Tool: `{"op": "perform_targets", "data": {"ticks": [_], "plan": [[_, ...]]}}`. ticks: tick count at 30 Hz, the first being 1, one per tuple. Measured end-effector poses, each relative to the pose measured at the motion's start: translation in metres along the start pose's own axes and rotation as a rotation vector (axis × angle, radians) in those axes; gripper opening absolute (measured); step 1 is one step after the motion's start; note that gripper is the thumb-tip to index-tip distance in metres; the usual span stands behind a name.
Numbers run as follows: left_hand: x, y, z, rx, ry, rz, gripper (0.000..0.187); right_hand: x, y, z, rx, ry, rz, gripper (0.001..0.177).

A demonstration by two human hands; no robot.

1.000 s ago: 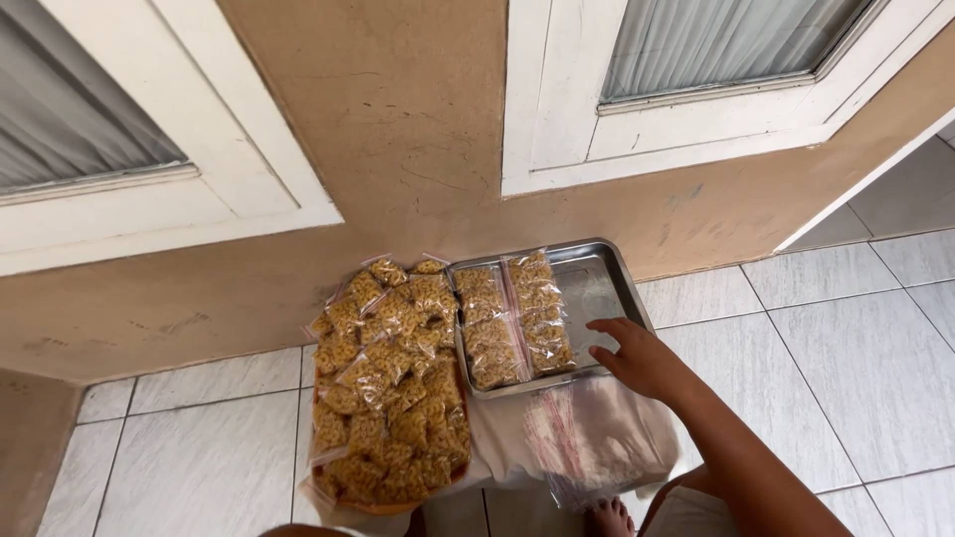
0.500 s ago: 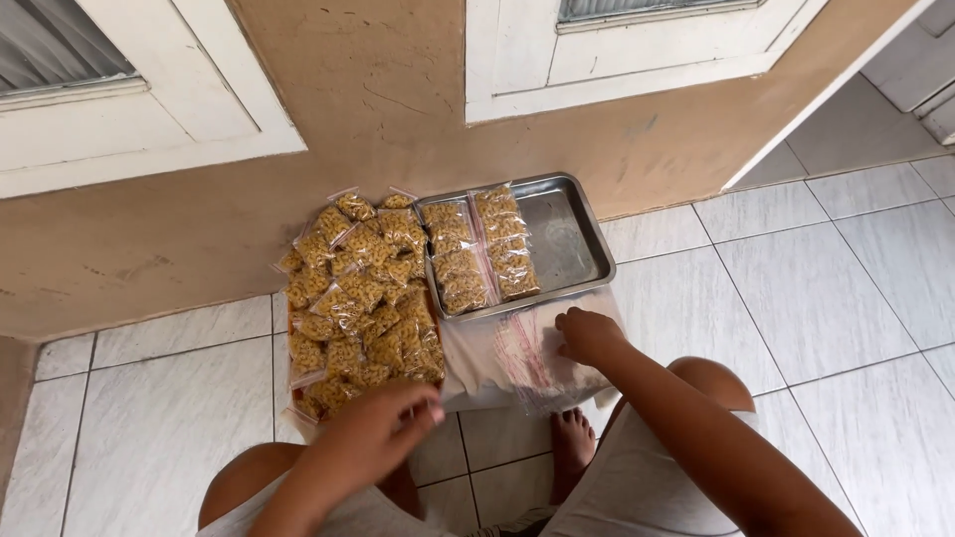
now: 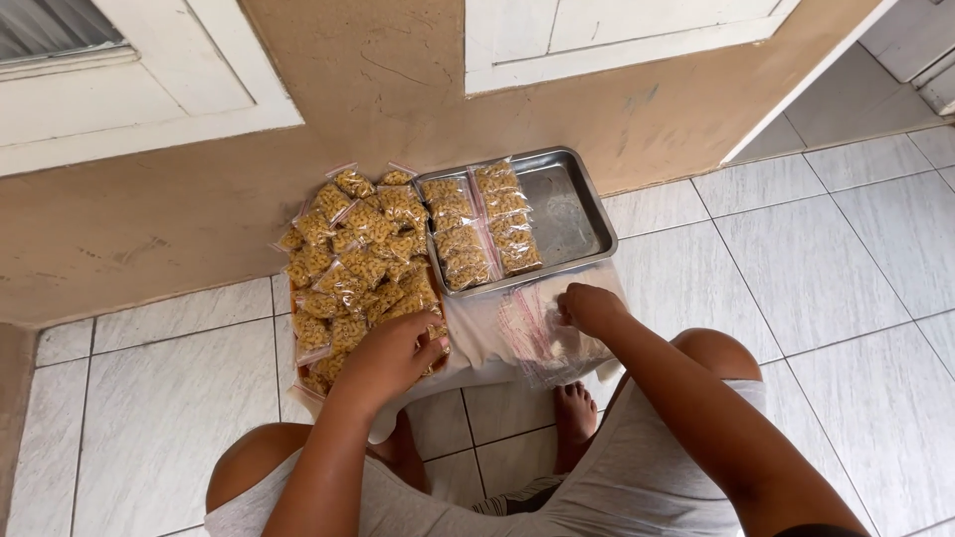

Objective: Manually packing small rectangular snack portions into individual plastic bags.

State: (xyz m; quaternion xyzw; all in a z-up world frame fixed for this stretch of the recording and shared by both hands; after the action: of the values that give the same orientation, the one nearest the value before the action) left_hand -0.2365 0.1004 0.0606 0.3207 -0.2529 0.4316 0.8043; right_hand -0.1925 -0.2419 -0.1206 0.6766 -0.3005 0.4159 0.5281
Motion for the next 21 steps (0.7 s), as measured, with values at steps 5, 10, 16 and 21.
{"op": "perform_targets", "data": {"ticks": [5,10,16,21], "plan": [[-0.006,0.000,-0.001,0.005,-0.005,-0.010,0.036,0.010,0.001,0.017,-0.097,-0.090,0.011,0.015],[-0.016,-0.005,-0.003,-0.024,0.015,-0.020,0.035,0.071,0.044,-0.004,-0.077,-0.390,-0.038,0.025],[-0.017,0.001,0.039,-0.133,0.219,-0.100,0.054,0.119,0.074,-0.055,0.109,-1.038,0.039,0.030],[-0.035,-0.018,0.047,-0.187,0.613,-0.106,0.099,0.146,0.078,-0.105,0.231,-1.207,0.164,0.032]]}}
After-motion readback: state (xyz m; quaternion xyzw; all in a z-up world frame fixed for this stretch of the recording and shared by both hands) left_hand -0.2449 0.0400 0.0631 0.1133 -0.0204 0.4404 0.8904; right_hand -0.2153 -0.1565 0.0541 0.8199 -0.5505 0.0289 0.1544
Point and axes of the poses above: each hand's wrist, its own y-axis away from the middle knuckle, its own x-axis out of the back of the hand, z = x × y, the point moved 3 cm from there along -y, towards the middle knuckle, and after that the axes turned 5 degrees about x, right-handed, at the moved point
